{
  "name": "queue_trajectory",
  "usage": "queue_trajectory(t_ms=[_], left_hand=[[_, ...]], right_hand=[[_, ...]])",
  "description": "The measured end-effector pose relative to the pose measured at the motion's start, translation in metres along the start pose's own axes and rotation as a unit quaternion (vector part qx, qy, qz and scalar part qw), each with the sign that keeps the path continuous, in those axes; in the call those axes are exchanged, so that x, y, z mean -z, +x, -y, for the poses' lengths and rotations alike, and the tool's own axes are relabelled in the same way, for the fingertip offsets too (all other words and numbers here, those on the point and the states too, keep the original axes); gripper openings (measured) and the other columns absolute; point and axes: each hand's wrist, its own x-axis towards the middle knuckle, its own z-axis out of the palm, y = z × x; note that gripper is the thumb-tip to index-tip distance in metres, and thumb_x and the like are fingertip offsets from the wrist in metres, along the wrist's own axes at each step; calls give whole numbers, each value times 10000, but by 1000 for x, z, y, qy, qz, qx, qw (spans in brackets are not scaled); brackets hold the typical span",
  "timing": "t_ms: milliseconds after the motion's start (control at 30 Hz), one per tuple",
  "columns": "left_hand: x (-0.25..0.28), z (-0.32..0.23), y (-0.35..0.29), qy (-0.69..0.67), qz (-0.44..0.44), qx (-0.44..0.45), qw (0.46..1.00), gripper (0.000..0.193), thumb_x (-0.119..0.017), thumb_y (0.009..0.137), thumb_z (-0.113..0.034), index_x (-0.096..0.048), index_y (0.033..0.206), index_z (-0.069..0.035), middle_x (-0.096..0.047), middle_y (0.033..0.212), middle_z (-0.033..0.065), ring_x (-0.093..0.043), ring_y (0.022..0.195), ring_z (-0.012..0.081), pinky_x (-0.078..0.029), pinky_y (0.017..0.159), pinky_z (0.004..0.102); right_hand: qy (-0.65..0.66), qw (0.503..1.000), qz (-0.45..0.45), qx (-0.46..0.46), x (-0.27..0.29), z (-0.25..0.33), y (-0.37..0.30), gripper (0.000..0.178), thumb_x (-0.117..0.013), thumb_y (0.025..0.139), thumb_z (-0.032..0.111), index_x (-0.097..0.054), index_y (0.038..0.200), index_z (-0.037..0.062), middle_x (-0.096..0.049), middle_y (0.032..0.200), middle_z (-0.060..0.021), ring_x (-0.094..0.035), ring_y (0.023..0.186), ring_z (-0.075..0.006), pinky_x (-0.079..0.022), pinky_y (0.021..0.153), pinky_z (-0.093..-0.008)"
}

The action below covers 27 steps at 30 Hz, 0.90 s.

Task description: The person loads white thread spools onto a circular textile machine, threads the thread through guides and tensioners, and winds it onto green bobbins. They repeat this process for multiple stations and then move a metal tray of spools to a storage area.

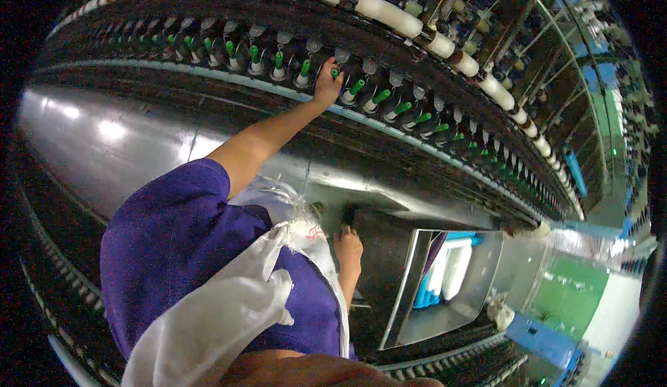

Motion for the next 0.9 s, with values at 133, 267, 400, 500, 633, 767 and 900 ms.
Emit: queue_trajectory(t_ms=[133,267,400,500,633,767,900], left_hand=[[-2,2,17,47,-66,18,997,506,-609,904,-183,-413,1354,-61,-507,1304,152,-501,1183,326,-420,962,412],[1,-6,27,83,-49,22,995,422,-617,899,-201,-487,1270,-50,-538,1263,146,-518,1153,303,-427,948,396],[9,-57,25,71,-118,38,990,274,-622,893,-189,-532,1115,-57,-586,1050,104,-568,960,239,-452,840,383],[27,-117,8,-66,-84,-51,993,184,-643,861,-194,-578,979,-69,-576,790,24,-548,743,161,-463,705,324],[63,-176,-23,-42,-64,-251,965,209,-619,901,-208,-543,1049,-82,-509,722,-9,-485,623,101,-430,578,270],[99,-176,-51,-219,66,-71,971,283,-569,940,-319,-516,1049,-63,-469,656,-14,-423,494,81,-368,475,252],[119,-145,-54,-361,143,127,913,487,-494,934,-513,-512,1024,-34,-455,660,-18,-382,494,76,-348,469,251]], right_hand=[[-33,996,32,71,40,-36,35,293,-625,825,233,-572,1068,77,-631,966,-175,-630,865,-354,-527,708,-453],[-93,985,49,136,63,-63,48,299,-618,823,215,-563,1067,52,-631,925,-171,-635,849,-342,-535,705,-445],[-101,982,63,143,53,-77,60,260,-617,815,192,-556,1022,46,-628,924,-179,-635,837,-360,-530,709,-460],[-82,978,105,163,45,-70,73,239,-615,815,179,-551,1009,55,-624,931,-188,-630,833,-378,-524,708,-469],[-77,973,110,187,47,-33,95,274,-632,815,199,-544,1041,71,-621,924,-201,-627,836,-391,-523,701,-471],[-118,969,153,153,63,18,128,241,-598,846,207,-564,1038,64,-618,918,-218,-634,813,-387,-520,691,-476],[-5,974,52,222,87,61,148,260,-586,866,218,-616,1069,58,-638,973,-193,-625,851,-378,-510,716,-451]])
